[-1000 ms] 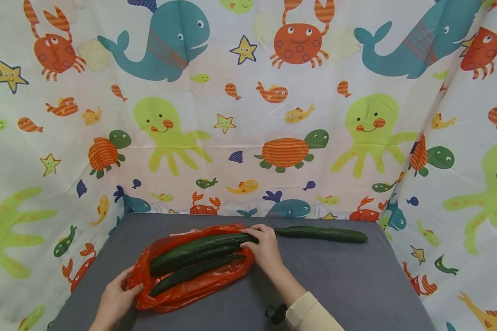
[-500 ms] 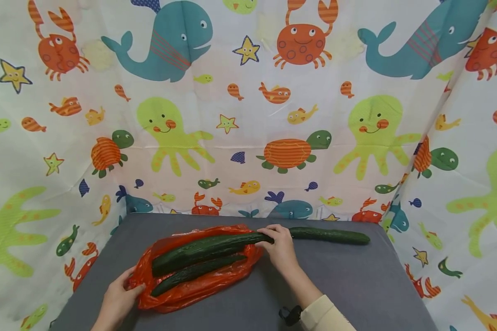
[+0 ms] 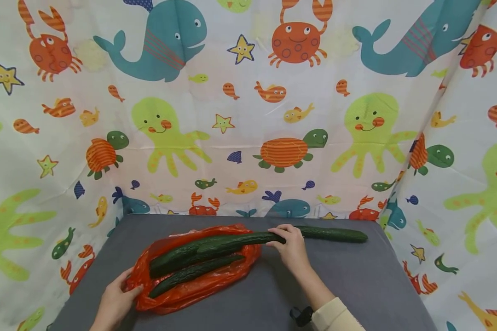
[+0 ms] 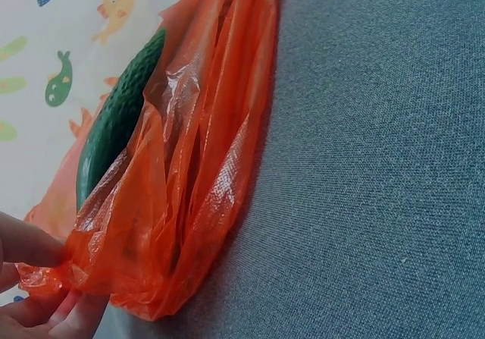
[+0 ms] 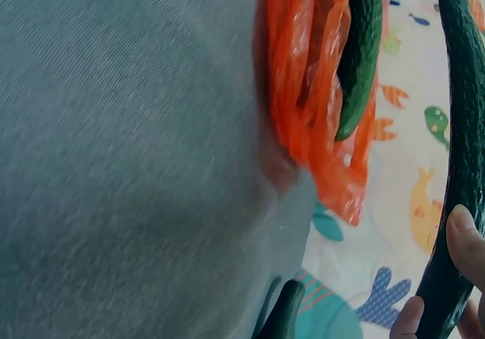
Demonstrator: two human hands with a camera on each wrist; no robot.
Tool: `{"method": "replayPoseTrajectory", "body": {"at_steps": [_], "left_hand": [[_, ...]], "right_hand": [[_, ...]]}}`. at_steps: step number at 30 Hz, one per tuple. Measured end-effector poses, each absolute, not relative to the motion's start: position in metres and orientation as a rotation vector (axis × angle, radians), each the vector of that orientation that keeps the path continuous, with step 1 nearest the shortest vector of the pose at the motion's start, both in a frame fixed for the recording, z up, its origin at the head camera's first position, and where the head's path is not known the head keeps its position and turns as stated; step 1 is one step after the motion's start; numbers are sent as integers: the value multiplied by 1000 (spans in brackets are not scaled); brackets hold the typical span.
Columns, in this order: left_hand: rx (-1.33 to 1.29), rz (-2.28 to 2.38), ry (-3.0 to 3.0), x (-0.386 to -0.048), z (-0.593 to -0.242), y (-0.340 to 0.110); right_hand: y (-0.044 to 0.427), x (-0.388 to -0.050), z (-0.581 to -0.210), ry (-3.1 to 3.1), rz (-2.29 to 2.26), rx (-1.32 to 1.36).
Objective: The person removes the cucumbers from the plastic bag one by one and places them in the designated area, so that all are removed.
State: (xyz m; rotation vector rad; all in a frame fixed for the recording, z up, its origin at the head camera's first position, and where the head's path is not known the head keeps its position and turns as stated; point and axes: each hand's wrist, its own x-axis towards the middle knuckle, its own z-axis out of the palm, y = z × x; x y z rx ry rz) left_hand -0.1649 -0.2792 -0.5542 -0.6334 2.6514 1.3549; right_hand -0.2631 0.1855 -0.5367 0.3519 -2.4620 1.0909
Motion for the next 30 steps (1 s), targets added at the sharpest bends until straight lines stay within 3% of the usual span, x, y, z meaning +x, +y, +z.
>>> {"method": "replayPoseTrajectory", "body": {"at_steps": [30], "left_hand": [[-620, 1352, 2676, -164, -555, -279]], "right_hand": [[271, -264, -546, -2516, 938, 240]]}}
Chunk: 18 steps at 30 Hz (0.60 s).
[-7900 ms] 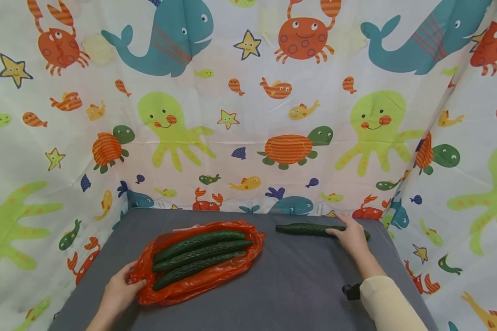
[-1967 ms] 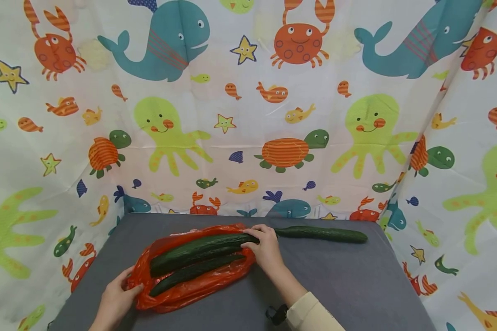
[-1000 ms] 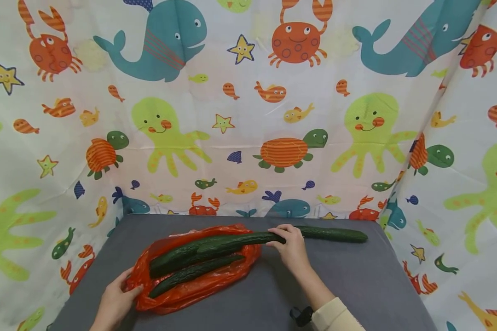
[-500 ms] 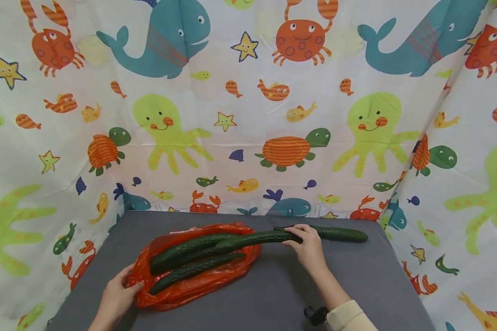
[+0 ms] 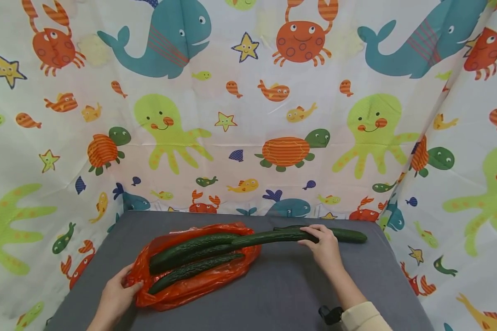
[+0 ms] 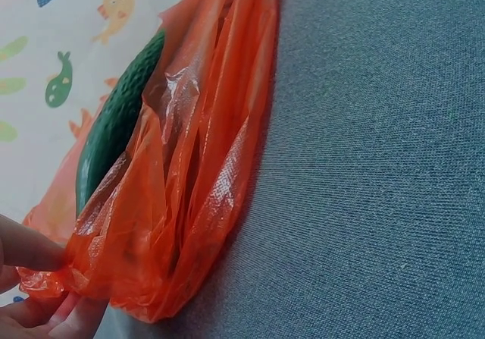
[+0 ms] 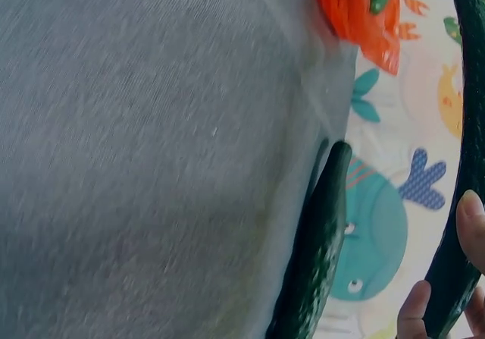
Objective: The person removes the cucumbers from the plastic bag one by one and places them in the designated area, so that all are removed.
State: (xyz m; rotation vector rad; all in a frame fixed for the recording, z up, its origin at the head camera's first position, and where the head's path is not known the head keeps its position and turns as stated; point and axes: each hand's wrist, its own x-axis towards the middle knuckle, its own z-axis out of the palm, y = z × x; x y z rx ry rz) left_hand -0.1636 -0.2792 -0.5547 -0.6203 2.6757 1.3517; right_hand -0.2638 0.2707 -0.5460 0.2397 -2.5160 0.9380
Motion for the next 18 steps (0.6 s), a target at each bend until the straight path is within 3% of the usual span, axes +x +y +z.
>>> {"method": "replayPoseTrajectory", "body": {"at_steps": [18], "left_hand": [[-620, 1322, 2667, -165, -558, -278]], "right_hand": [[326, -261, -560, -2578, 891, 120]]}}
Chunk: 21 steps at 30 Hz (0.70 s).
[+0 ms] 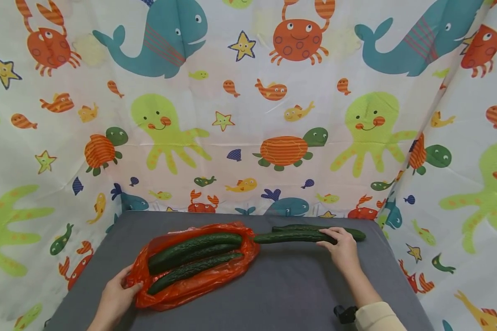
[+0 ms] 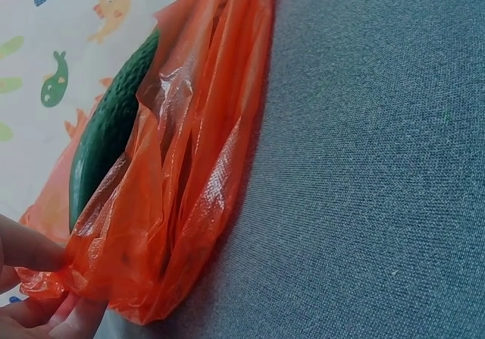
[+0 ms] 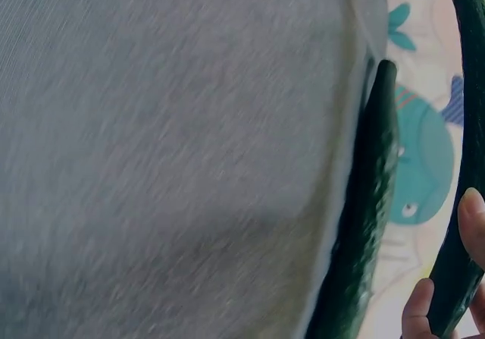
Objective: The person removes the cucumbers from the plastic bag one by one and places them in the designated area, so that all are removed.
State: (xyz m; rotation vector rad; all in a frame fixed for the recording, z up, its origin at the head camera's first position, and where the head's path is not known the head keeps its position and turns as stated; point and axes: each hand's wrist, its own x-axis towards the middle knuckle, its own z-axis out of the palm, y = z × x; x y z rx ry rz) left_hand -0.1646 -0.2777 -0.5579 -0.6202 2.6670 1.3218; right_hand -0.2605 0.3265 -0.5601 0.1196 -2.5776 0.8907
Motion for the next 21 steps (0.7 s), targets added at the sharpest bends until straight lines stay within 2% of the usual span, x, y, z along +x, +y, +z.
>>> {"method": "replayPoseTrajectory", "body": {"at_steps": [11, 21], "left_hand": [[-619, 1312, 2690, -164, -559, -277], [-637, 1306, 2685, -166, -559, -276]], "right_hand": [[361, -271, -578, -2629, 814, 38], [372, -277, -582, -2682, 803, -10]]}}
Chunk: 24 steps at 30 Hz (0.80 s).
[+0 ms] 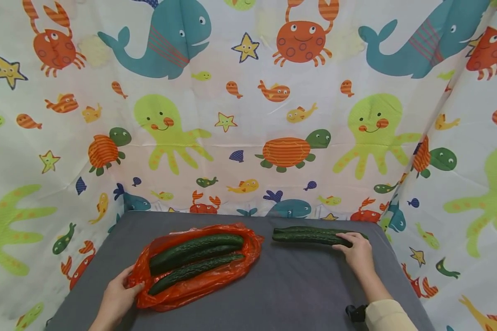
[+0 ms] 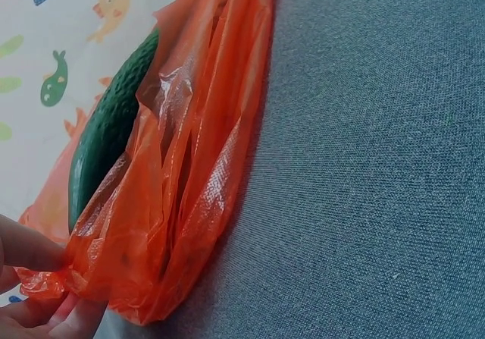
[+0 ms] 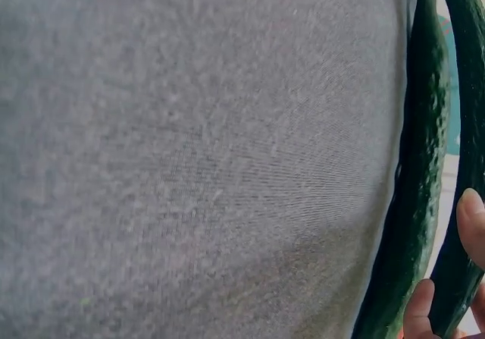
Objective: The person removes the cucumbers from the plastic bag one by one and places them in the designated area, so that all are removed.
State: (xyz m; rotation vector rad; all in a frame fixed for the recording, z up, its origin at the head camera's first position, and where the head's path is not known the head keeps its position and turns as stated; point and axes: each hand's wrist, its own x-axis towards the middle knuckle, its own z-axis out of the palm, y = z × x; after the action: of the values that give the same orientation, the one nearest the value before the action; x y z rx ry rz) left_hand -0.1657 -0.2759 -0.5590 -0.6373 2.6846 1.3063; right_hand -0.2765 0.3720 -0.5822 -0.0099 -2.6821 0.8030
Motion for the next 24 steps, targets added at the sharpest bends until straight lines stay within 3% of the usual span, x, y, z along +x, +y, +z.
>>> {"method": "replayPoseTrajectory", "body": {"at_steps": [24], "left_hand": [[-662, 1315, 2643, -166, -559, -279]], "right_hand": [[384, -289, -606, -2769, 796, -49]]}}
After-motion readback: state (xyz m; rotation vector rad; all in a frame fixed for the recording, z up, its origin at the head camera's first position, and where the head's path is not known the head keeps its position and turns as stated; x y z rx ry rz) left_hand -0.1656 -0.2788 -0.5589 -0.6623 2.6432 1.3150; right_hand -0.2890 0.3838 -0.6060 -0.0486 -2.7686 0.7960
